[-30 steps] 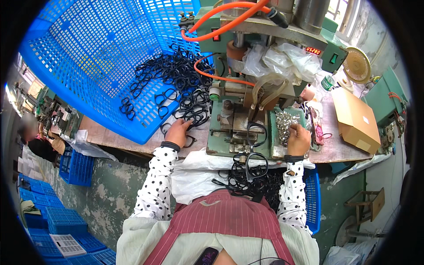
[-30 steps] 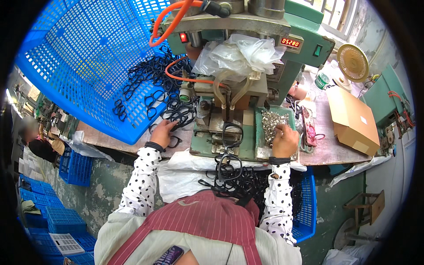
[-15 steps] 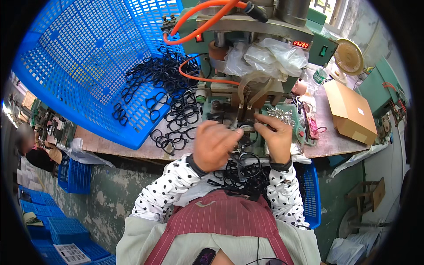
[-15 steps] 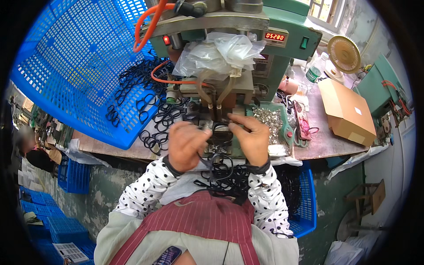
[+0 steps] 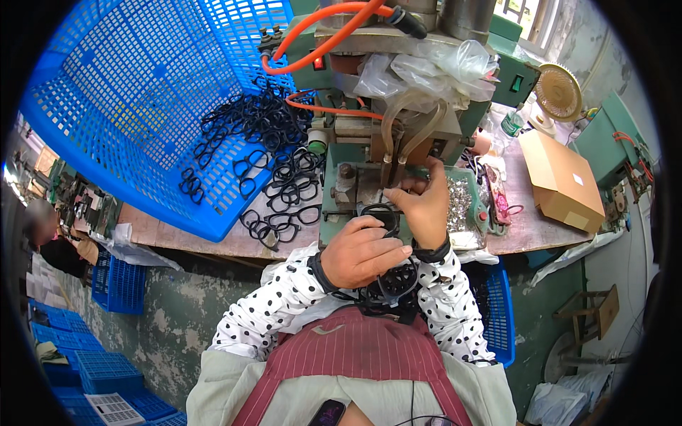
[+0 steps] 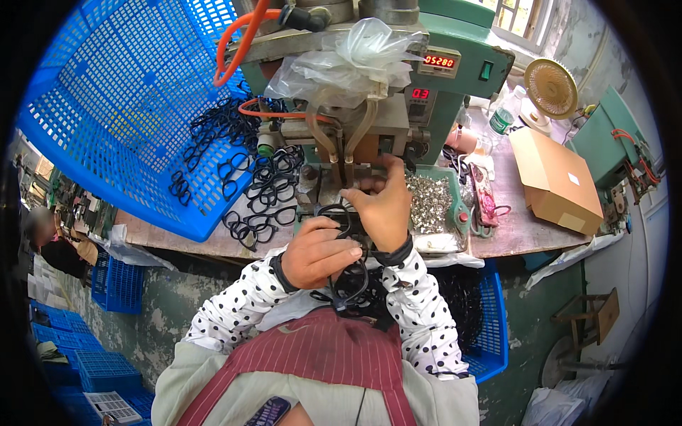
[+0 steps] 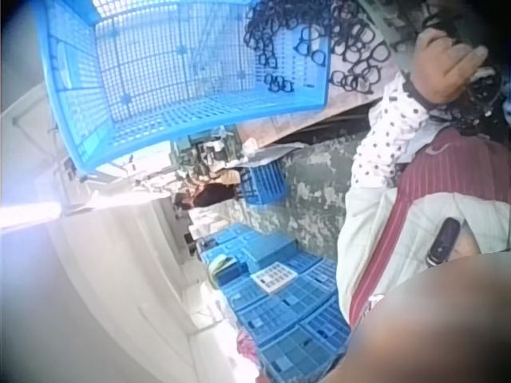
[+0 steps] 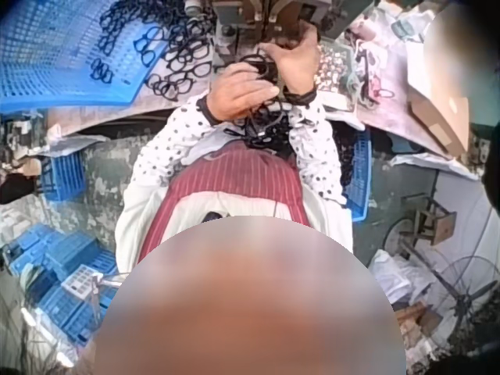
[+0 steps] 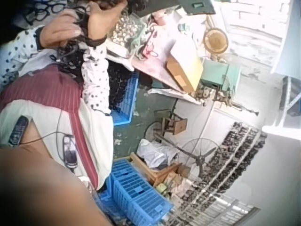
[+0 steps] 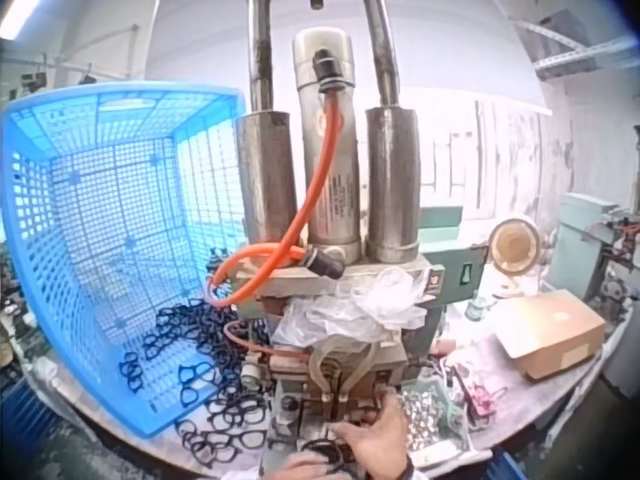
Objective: The person repeatedly picks up black cable loops and small metal components from a tray, places them into a press machine, and operates the press. The finished assemblies are placed into a blue basket. The process is repetitive and continuous throughout the clip.
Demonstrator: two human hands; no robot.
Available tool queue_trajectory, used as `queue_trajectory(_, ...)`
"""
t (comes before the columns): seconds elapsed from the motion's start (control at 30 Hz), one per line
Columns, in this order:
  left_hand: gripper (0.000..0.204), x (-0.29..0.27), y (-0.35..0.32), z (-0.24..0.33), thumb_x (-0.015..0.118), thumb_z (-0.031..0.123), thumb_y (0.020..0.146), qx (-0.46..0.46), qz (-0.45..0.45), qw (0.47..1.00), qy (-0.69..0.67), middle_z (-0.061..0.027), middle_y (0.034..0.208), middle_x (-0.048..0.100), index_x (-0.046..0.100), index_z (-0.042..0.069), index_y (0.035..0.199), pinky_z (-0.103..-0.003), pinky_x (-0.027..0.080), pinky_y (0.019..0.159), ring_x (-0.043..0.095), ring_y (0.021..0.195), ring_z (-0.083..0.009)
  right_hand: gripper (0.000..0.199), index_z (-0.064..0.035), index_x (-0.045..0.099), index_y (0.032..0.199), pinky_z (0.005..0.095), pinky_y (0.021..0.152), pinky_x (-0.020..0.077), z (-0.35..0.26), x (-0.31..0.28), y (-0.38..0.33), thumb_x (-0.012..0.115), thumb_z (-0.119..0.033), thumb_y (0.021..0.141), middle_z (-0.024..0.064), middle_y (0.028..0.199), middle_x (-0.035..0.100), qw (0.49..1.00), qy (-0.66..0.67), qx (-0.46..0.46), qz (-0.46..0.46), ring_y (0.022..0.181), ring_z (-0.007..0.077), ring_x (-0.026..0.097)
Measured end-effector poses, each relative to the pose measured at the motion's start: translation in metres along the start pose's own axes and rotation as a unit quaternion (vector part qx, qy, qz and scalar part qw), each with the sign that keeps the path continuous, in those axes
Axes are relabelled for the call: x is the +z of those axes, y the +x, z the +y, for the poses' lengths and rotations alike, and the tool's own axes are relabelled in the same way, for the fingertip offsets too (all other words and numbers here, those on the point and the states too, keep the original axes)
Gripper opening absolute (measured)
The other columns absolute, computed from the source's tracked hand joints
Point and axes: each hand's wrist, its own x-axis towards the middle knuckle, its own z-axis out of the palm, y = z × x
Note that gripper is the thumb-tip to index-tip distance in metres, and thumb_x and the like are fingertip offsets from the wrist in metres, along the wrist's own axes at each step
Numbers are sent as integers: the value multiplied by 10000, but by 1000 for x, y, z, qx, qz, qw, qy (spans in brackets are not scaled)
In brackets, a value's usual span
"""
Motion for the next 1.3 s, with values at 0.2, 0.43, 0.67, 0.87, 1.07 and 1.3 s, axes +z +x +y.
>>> queue_trajectory(0.2,480,2,8,-11,651,9,740,-2,-68,996,-65,-96,1123,641,601,36,1216,-478,442,976,614,1026,-276,481,-85,559,1175,323,671,502,49,-44,22,745,-57,733,81,844,701,975,-161,-67,135,704,208,652)
queue_trajectory(0.43,516,7,3,-23,661,39,700,-7,-85,992,-98,-77,1129,631,602,67,1212,-466,453,933,569,989,-325,320,-156,663,1003,471,840,439,123,-109,26,780,-276,731,66,1076,661,837,-521,-67,153,1015,312,570)
queue_trajectory(0.67,517,10,2,-19,660,71,705,-20,-62,991,-115,-67,1109,646,609,89,1219,-514,422,1000,575,963,-302,125,-147,704,805,457,892,387,142,-105,23,769,-212,720,28,1104,648,835,-500,-163,160,1071,295,528)
queue_trajectory(0.87,475,-4,-12,1,676,179,774,-46,0,998,41,-75,1166,604,592,102,1234,-483,393,961,575,996,-244,77,-140,694,871,381,715,447,142,-106,24,719,-187,815,48,818,680,849,-441,-199,212,791,262,594)
queue_trajectory(1.07,155,-40,-111,-32,684,123,796,-342,33,891,296,-77,888,585,688,87,947,-423,397,746,531,848,-292,87,-129,697,913,395,656,465,151,-107,23,708,-162,833,65,780,672,860,-401,-215,233,723,272,598)
queue_trajectory(1.3,185,-66,-173,-49,757,228,662,-484,-206,767,367,-34,1198,576,713,159,829,-454,348,901,440,1147,-315,82,-131,706,880,373,665,480,138,-99,17,730,-153,805,60,813,688,864,-390,-196,250,723,254,607)
